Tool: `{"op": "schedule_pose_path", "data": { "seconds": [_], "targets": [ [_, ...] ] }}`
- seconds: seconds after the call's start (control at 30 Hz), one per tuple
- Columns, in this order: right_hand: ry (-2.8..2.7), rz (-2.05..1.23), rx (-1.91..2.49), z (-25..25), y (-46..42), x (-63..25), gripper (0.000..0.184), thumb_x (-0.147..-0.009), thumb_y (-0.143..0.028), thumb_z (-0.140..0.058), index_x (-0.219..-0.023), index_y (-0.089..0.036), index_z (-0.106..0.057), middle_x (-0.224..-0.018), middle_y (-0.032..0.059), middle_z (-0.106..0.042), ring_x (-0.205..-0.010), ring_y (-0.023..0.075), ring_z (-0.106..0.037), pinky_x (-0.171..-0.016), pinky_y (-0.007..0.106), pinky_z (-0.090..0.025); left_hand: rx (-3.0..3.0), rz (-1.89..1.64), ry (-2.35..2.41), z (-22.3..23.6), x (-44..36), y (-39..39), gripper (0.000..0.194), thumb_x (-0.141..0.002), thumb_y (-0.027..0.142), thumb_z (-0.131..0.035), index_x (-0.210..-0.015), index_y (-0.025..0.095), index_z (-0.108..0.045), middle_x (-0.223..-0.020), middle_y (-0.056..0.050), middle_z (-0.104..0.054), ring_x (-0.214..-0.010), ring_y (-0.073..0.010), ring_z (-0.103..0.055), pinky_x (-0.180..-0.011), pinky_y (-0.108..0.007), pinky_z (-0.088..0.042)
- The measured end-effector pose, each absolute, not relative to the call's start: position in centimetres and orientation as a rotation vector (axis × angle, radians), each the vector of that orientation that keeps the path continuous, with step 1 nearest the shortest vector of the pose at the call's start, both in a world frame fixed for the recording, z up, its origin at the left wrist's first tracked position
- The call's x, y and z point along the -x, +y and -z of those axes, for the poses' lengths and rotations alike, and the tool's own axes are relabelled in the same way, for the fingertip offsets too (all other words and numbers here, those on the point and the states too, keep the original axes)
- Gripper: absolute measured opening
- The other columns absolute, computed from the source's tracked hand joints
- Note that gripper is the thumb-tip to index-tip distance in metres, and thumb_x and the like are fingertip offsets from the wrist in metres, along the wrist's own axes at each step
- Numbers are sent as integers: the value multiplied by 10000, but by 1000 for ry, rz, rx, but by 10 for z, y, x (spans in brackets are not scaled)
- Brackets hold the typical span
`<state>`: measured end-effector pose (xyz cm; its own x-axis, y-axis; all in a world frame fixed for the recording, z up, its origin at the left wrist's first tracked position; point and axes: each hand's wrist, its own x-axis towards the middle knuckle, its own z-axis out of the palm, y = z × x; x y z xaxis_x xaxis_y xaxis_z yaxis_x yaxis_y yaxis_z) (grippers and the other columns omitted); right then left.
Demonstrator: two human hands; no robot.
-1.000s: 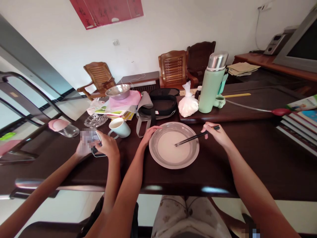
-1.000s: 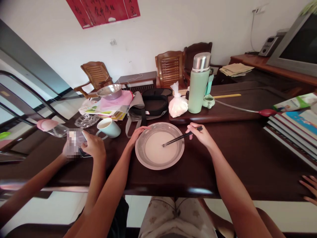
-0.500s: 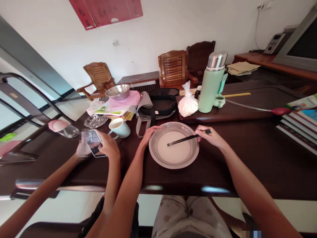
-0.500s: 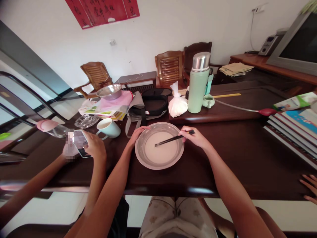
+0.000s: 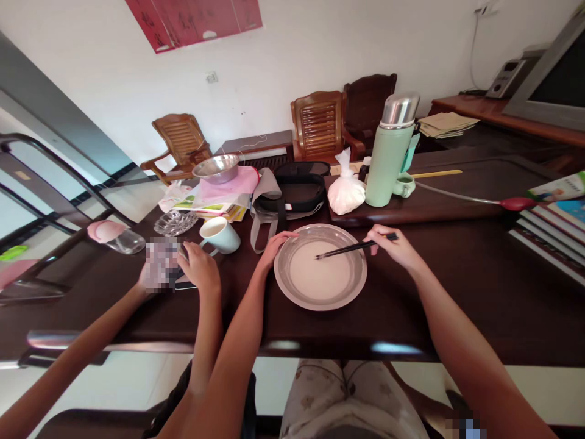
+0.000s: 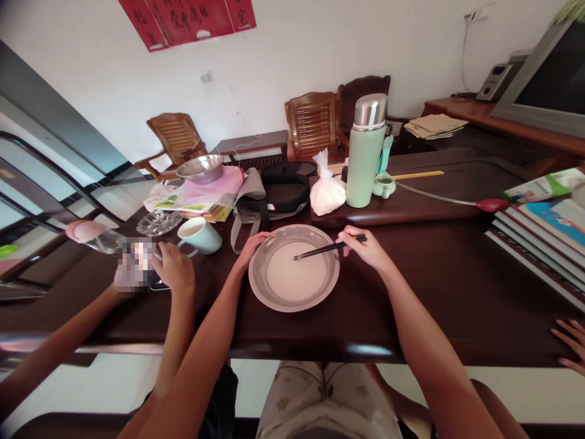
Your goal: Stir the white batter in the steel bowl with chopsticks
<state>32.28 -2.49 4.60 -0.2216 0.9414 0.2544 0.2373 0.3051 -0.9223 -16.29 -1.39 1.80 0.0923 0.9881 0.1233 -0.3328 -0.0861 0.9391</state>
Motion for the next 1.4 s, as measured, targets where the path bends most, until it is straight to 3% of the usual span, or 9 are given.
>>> {"op": "schedule_pose_path", "data": {
  "seconds": [0.13, 0.3, 0.47, 0.63, 0.87, 0.97, 1.1, 1.23, 1.4],
  "targets": [
    [-1638, -1021, 1087, -47, -26, -324, 423, -837, -568, -530, -668, -200, -654, -490, 6, -564, -521, 157, -567, -619, 294, -454, -1055, -1269, 763, -17, 165, -13, 512, -884, 592, -233, -1239, 416, -558, -1360, 165, -495, -1414, -244, -139, -1177, -398, -256],
    [-1749, -1044, 1050, -45, -25, -320, 373, -826, -547, -561, -775, -196, -673, -579, 10, -611, -578, 162, -583, -623, 290, -440, -1102, -1433, 807, -18, 165, -12, 592, -843, 666, -191, -1216, 410, -573, -1373, 182, -473, -1421, -266, -113, -1203, -428, -186],
    [-1624, -1021, 1076, -46, -25, -324, 414, -846, -554, -526, -680, -198, -658, -478, -1, -555, -518, 156, -560, -636, 295, -446, -1159, -1362, 852, -20, 155, -14, 503, -900, 559, -235, -1216, 385, -585, -1443, 155, -390, -1418, -270, -160, -1200, -436, -166],
    [-1748, -1083, 1046, -44, -25, -320, 396, -814, -564, -565, -756, -188, -675, -581, 14, -610, -564, 163, -588, -599, 288, -447, -1219, -1246, 884, -25, 152, -14, 423, -917, 503, -308, -1155, 355, -626, -1378, 106, -492, -1402, -275, -241, -1185, -449, -199],
    [-1638, -1027, 1080, -45, -25, -324, 428, -841, -558, -531, -672, -185, -654, -485, 0, -556, -510, 142, -558, -608, 277, -445, -1382, -1258, 1090, -22, 157, -12, 363, -959, 315, -329, -1064, 238, -667, -1246, -29, -615, -1315, -305, -405, -1124, -530, -269],
    [-1723, -1095, 1045, -44, -25, -320, 403, -815, -563, -565, -730, -184, -672, -555, 8, -592, -539, 146, -575, -580, 268, -434, -1432, -1473, 1234, -13, 162, -10, 363, -962, 270, -311, -1127, 279, -634, -1334, -12, -550, -1368, -326, -308, -1136, -601, -165],
    [-1663, -1011, 1073, -44, -24, -324, 381, -842, -536, -547, -734, -190, -663, -522, 1, -579, -546, 148, -569, -618, 276, -437, -1607, -1739, 1499, -2, 171, -5, 334, -911, 245, -453, -1195, 361, -584, -1446, 53, -418, -1433, -320, -47, -1151, -631, -78],
    [-1637, -1035, 1067, -45, -24, -325, 411, -847, -540, -534, -675, -188, -656, -516, 1, -568, -513, 139, -560, -608, 276, -438, -1647, -1546, 1325, -1, 174, -3, 369, -954, 298, -345, -1259, 387, -533, -1364, 13, -516, -1400, -316, -239, -1109, -635, -234],
    [-1716, -1021, 1058, -43, -24, -322, 367, -829, -538, -565, -756, -190, -656, -568, 8, -609, -577, 154, -581, -629, 279, -441, -1630, -1332, 1140, -11, 165, -7, 362, -958, 325, -319, -1135, 324, -635, -1208, -22, -632, -1295, -307, -432, -1046, -564, -367]
  ]
}}
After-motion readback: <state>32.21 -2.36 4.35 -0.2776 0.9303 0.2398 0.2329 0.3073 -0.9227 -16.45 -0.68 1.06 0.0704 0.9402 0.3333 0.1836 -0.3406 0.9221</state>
